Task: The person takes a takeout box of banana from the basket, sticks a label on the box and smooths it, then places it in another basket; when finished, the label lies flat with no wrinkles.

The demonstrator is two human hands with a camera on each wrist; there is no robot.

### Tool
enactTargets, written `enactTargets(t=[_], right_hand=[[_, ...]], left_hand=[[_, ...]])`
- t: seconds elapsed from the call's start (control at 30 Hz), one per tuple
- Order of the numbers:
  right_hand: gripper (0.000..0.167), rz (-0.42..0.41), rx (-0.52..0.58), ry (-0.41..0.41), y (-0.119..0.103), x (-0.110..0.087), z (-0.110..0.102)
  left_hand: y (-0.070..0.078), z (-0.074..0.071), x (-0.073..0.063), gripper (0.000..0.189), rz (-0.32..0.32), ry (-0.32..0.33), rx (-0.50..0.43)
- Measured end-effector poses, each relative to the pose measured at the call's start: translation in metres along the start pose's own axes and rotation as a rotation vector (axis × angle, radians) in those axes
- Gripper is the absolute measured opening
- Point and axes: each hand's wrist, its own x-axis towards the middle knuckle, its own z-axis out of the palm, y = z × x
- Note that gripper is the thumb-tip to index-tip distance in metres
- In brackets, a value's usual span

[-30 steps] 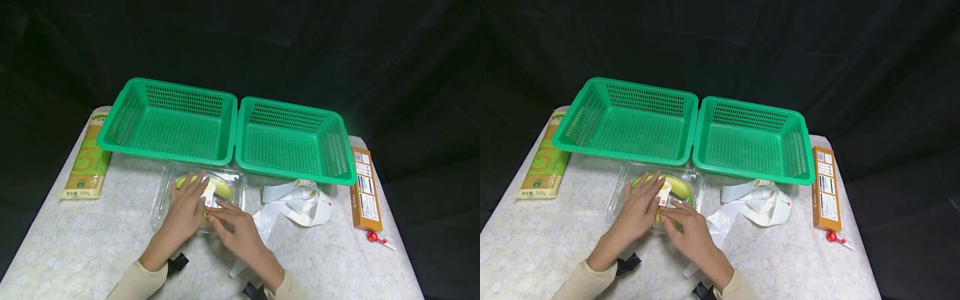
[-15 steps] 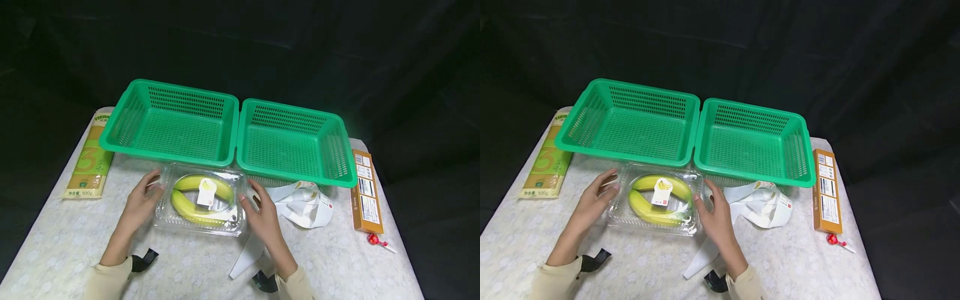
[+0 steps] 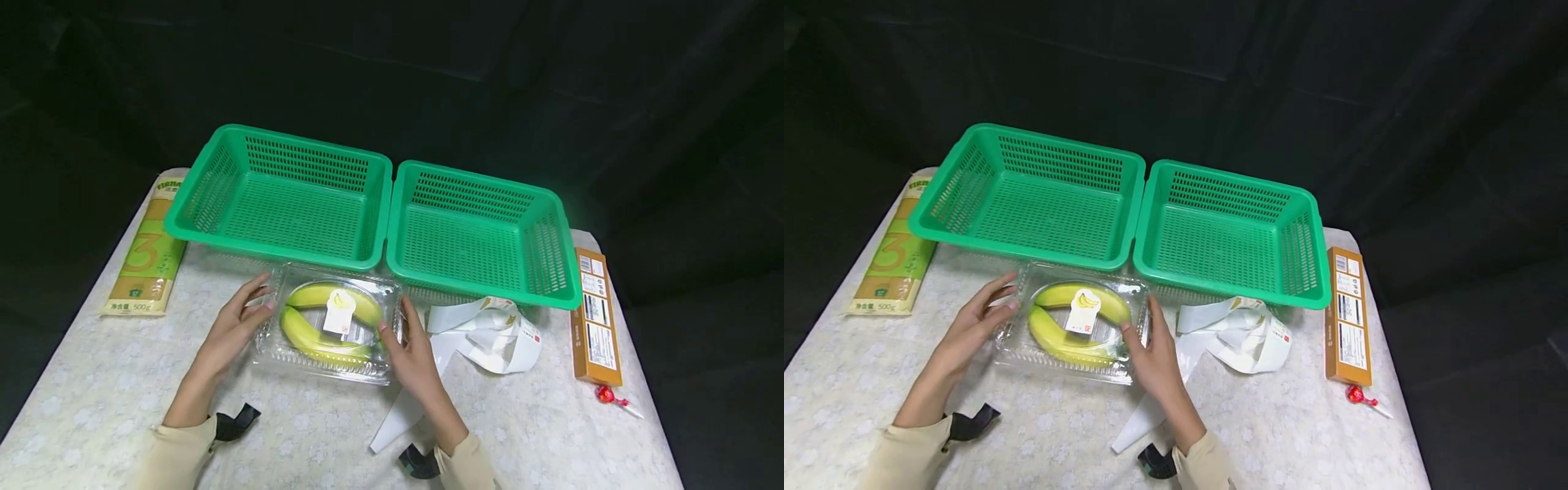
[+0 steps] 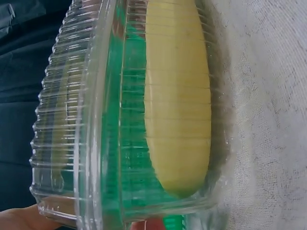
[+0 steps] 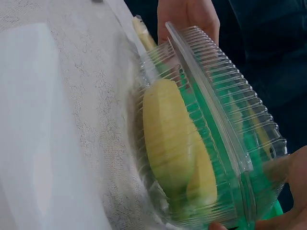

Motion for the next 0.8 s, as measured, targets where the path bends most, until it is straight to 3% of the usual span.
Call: enactTargets(t=[0.37,0.7,0.8], right_hand=[[0.074,-0.007,0.005,0.066,-0.002,-0.007,0.004],[0.072,-0.006,0.011,-0.001,-0.007,-0.026,-0.018],[0.072,-0.037,-0.045,-0.008,-0.012,-0.032,-0.025]], left_hand=[[-0.001,-0.002,-0.001,0.056,-0.024,0.007,0.054],[0.002,-0.010,-0.018,0.061,-0.013,-0.142,0.044],[0.006,-0.013,-0.025,0.061,0.034,-0.173,0.055]])
